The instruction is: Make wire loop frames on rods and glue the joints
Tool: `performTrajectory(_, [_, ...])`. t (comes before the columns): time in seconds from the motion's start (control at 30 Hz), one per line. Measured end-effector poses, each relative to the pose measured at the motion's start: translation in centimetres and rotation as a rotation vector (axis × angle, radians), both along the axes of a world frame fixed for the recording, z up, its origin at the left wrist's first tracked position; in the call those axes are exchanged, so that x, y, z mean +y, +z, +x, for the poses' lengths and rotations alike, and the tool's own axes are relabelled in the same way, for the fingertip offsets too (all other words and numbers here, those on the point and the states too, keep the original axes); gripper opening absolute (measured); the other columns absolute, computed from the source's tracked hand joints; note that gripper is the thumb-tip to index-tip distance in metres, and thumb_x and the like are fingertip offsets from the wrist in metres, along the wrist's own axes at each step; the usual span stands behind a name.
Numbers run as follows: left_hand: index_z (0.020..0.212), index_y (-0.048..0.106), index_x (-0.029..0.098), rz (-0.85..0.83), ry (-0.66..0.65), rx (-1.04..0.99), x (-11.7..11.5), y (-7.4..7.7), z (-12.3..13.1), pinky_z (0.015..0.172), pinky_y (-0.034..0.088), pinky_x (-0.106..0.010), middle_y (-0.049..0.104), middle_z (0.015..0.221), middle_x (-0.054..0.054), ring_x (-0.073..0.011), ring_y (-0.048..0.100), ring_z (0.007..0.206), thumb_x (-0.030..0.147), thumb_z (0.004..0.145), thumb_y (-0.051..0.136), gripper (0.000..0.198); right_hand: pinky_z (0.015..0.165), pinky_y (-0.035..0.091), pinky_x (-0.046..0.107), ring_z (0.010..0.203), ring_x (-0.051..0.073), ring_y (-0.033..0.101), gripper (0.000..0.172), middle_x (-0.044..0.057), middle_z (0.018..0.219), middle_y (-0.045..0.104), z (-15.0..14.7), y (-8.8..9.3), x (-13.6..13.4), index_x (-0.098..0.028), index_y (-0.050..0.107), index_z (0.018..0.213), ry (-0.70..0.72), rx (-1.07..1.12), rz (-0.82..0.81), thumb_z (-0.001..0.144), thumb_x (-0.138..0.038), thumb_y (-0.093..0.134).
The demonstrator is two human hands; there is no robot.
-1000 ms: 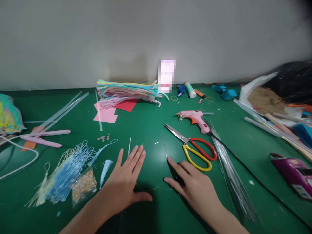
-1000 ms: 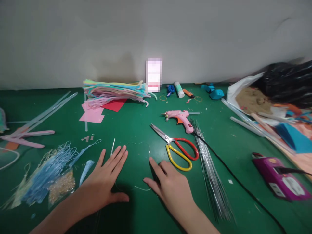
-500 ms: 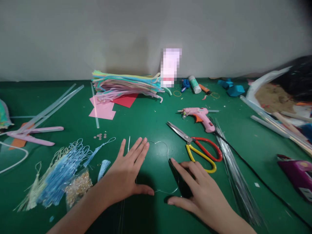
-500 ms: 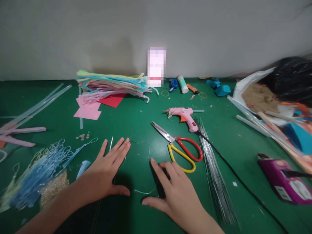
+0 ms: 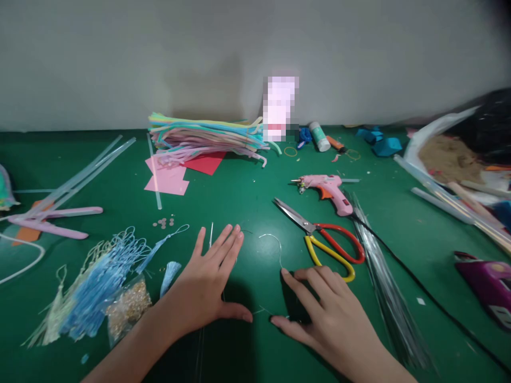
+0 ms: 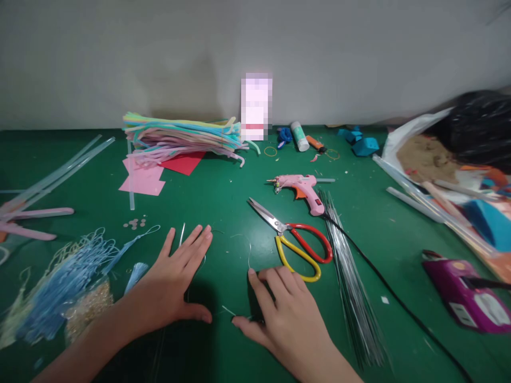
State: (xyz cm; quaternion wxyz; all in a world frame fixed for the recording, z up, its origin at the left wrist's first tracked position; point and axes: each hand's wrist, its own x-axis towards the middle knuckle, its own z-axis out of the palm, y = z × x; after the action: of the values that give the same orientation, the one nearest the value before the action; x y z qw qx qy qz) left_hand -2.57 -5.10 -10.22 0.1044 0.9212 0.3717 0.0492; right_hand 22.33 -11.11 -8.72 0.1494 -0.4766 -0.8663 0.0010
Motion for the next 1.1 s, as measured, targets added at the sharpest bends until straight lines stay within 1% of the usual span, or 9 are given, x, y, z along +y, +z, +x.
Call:
performTrajectory(0.1, [0.151, -0.004, 0.007, 0.004, -0.003, -0.004, 0.0, -0.1, 0.0, 0.111, -0.006, -0.062, 0.024, 0.154, -0.023, -0.0370, 0.018, 0.144, 0.086, 0.070, 0.036, 0.121, 0.066, 0.051, 0.042, 0.081, 0.028, 0.057, 0.052, 0.016, 0.087, 0.065, -0.4, 0.4, 0.0, -0.004, 0.068, 0.109, 0.001, -0.032, 0.026, 0.080, -0.047, 0.064])
performTrajectory(0.33, [0.151, -0.008, 0.009, -0.019, -0.019, -0.007, -0.4, 0.5, -0.4, 0.110, -0.003, -0.064, 0.026, 0.153, -0.025, -0.0394, 0.021, 0.142, 0.087, 0.065, 0.042, 0.127, 0.069, 0.054, 0.043, 0.080, 0.027, 0.059, 0.055, 0.016, 0.088, 0.065, -0.7, 0.2, -0.3, -0.005, 0.063, 0.118, -0.025, 0.017, -0.004, 0.081, -0.046, 0.061])
performTrajectory(0.47, [0.152, 0.002, 0.007, 0.002, 0.006, -0.010, -0.8, 0.9, -0.8, 0.110, 0.000, -0.066, 0.027, 0.152, -0.027, -0.0413, 0.022, 0.141, 0.090, 0.063, 0.040, 0.128, 0.074, 0.055, 0.042, 0.088, 0.027, 0.061, 0.057, 0.015, 0.097, 0.064, -0.6, 0.0, -0.7, -0.010, 0.057, 0.124, -0.086, 0.143, -0.072, 0.082, -0.048, 0.062])
performTrajectory(0.57, [0.149, 0.024, 0.007, 0.049, 0.060, -0.006, -1.0, 1.4, -0.5, 0.111, 0.013, -0.065, 0.030, 0.151, -0.025, -0.0400, 0.023, 0.141, 0.080, 0.075, 0.043, 0.106, 0.079, 0.055, 0.040, 0.094, 0.026, 0.060, 0.047, 0.013, 0.103, 0.062, -0.6, 0.4, 0.4, -0.014, 0.057, 0.122, -0.190, 0.257, -0.138, 0.086, -0.044, 0.059])
performTrajectory(0.67, [0.137, 0.047, 0.011, 0.092, 0.110, -0.033, -1.6, 2.1, 0.6, 0.108, 0.029, -0.060, 0.040, 0.147, -0.021, -0.0360, 0.033, 0.138, 0.053, 0.091, 0.048, 0.062, 0.083, 0.052, 0.042, 0.096, 0.025, 0.057, 0.027, 0.012, 0.101, 0.062, -0.7, 0.8, 3.3, -0.017, 0.062, 0.113, -0.229, 0.289, -0.139, 0.090, -0.030, 0.055])
performTrajectory(0.73, [0.130, 0.053, 0.012, 0.097, 0.104, -0.069, -2.3, 2.4, 1.5, 0.105, 0.036, -0.059, 0.047, 0.143, -0.020, -0.0346, 0.040, 0.134, 0.037, 0.094, 0.048, 0.044, 0.083, 0.051, 0.044, 0.095, 0.025, 0.056, 0.023, 0.011, 0.100, 0.062, -0.9, 0.9, 5.8, -0.018, 0.064, 0.110, -0.202, 0.263, -0.175, 0.089, -0.024, 0.057])
performTrajectory(0.9, [0.130, 0.052, 0.013, 0.099, 0.052, -0.104, -4.1, 1.8, 3.5, 0.100, 0.042, -0.061, 0.054, 0.136, -0.017, -0.0369, 0.044, 0.131, 0.028, 0.092, 0.052, 0.040, 0.087, 0.047, 0.044, 0.098, 0.026, 0.055, 0.016, 0.009, 0.096, 0.063, -1.4, 0.3, 10.2, -0.017, 0.065, 0.097, -0.071, 0.186, -0.334, 0.080, -0.017, 0.067])
performTrajectory(1.0, [0.130, 0.051, 0.013, 0.079, 0.058, -0.108, -4.4, 1.1, 3.6, 0.101, 0.041, -0.062, 0.054, 0.137, -0.017, -0.0380, 0.041, 0.133, 0.028, 0.091, 0.055, 0.042, 0.087, 0.046, 0.042, 0.094, 0.024, 0.056, 0.006, 0.009, 0.089, 0.063, -1.8, -0.1, 10.8, -0.015, 0.064, 0.084, -0.060, 0.111, -0.384, 0.081, -0.010, 0.063])
performTrajectory(1.1, [0.131, 0.050, 0.013, 0.035, 0.069, -0.170, -4.2, 1.0, 3.2, 0.103, 0.038, -0.063, 0.053, 0.137, -0.017, -0.0378, 0.038, 0.135, 0.029, 0.091, 0.056, 0.043, 0.080, 0.047, 0.038, 0.086, 0.022, 0.058, 0.010, 0.007, 0.082, 0.063, -1.9, 0.4, 10.7, -0.016, 0.062, 0.079, -0.094, 0.165, -0.459, 0.082, -0.008, 0.057])
